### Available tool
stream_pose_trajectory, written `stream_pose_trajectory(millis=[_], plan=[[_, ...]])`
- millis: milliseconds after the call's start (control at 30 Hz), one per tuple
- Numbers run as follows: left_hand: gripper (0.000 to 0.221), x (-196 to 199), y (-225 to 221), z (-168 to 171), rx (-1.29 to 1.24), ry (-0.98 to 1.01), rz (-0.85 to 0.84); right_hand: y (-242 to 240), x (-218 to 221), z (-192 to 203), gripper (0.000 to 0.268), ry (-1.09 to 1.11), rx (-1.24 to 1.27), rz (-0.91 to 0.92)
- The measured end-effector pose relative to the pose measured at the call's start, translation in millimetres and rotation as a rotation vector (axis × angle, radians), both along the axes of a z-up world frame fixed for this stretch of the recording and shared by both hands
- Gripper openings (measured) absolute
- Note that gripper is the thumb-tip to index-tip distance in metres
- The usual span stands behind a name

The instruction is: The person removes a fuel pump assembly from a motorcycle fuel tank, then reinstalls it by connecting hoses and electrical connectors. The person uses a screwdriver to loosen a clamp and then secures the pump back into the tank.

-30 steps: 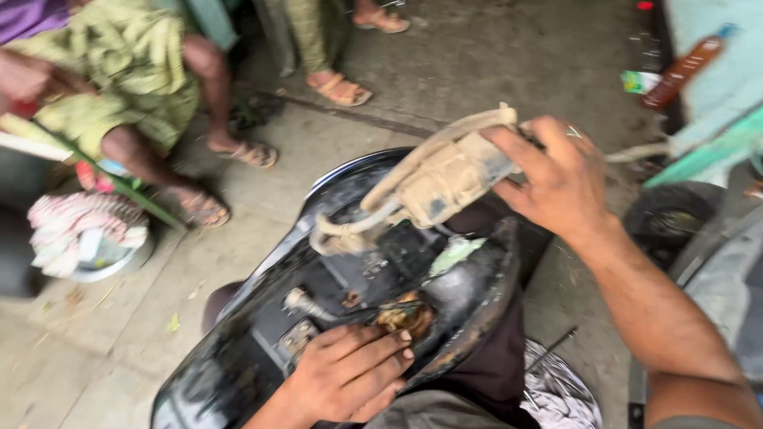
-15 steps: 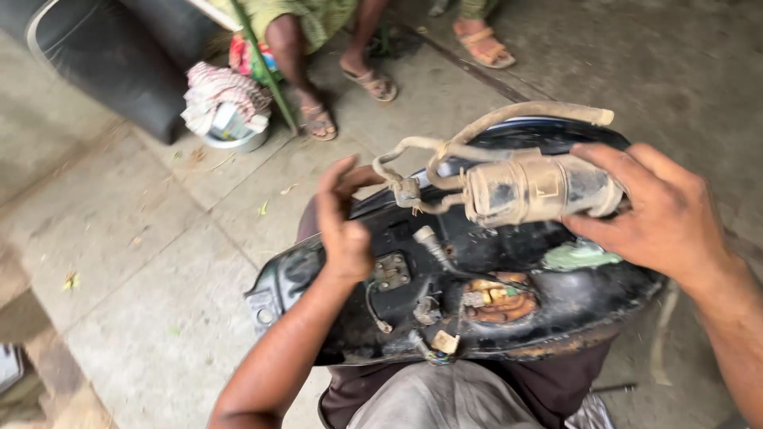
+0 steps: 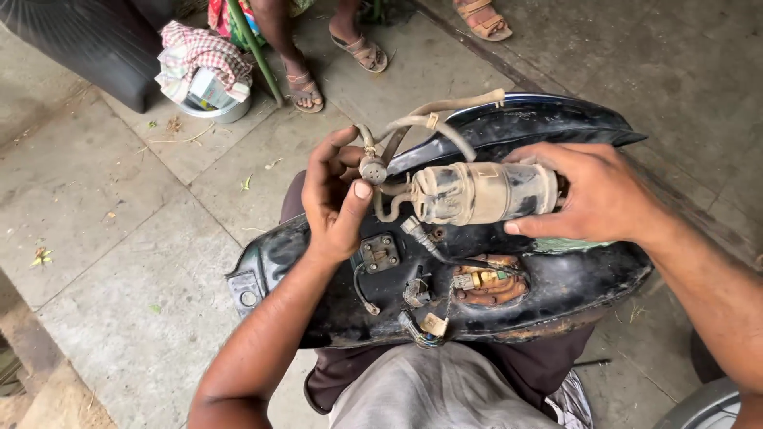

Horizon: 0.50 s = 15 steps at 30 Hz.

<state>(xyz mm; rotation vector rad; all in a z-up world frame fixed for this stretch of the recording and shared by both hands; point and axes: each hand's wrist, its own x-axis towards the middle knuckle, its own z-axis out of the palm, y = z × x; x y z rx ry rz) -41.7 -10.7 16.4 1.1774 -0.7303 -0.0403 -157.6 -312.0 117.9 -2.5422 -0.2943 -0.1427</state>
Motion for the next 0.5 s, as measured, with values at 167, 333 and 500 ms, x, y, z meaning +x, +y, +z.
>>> stream_pose_trajectory(millis=[167,333,500], plan=[[0.073,-1.4,-1.3,4.3,-0.015,-0.085,0.057,7.3,-0.8,-8.3,0.074,-0.179,0.0,-0.004],[0.08,-1.0,3.0,-0.8,-0.046,-0.071,-0.012,15.2,-3.7,-10.2,0.072,-0.257,-0.07,-0.046],[0.08,-4.8,3.7,-3.6,-0.134,-0.053,-0.077,4.9,-10.1,-23.6,0.072,-0.293,-0.32,-0.057]])
